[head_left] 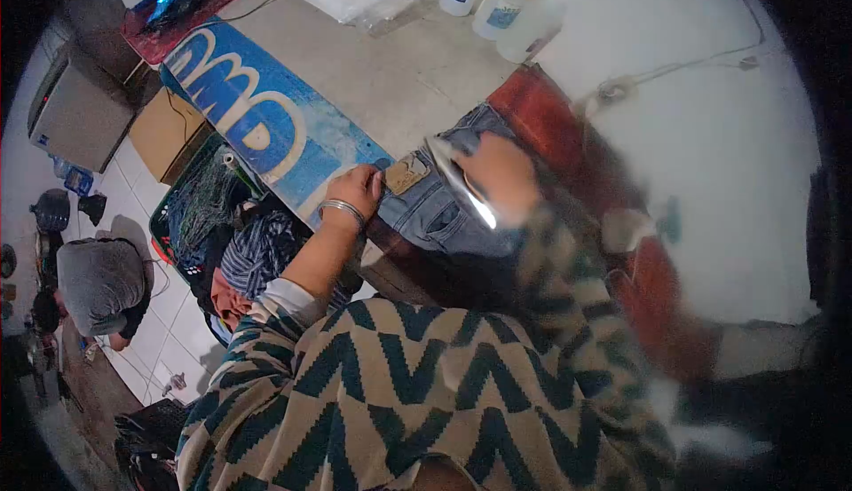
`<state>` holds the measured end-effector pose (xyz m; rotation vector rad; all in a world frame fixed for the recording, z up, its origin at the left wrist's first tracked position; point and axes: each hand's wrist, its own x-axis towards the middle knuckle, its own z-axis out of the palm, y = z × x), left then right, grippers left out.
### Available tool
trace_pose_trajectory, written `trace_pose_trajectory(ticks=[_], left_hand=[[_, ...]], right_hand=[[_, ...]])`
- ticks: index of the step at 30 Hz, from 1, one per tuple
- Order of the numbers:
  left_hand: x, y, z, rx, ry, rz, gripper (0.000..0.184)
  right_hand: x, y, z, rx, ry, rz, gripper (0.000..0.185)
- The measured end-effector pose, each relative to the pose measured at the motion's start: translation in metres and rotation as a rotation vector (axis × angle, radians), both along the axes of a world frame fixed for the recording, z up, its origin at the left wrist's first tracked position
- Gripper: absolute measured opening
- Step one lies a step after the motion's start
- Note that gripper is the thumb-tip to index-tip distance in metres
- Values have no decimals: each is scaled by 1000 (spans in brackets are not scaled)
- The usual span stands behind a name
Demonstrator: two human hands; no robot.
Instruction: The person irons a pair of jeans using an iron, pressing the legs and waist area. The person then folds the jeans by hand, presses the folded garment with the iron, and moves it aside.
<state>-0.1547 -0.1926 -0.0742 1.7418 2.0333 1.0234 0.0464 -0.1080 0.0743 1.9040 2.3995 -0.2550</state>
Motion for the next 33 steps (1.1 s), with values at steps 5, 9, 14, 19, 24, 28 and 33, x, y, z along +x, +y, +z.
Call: trace_pose_trajectory(ticks=[5,9,14,19,24,28,33], left_hand=[[0,0,-2,20,-77,8,16],[-1,0,2,-5,-161,7,16],[-5,1,-2,23,-180,-41,17],[-11,3,1,-25,-171,-79,18],[-8,1,-1,-29,-173,-57,19],[-9,1,3,-26,-152,-54,19],[-10,0,-3,-50,-200,-73,18]], right_hand=[[44,-71,-3,-144,71,-18,53],[25,-74,2,-123,57,-102,58],[35,-73,1,-145,84,108,52],[54,-92,-9,-124,54,209,53],[43,-78,-6,-81,103,191,52],[77,-102,-10,-103,287,302,53],[105,-135,-19,-16,69,300,48]])
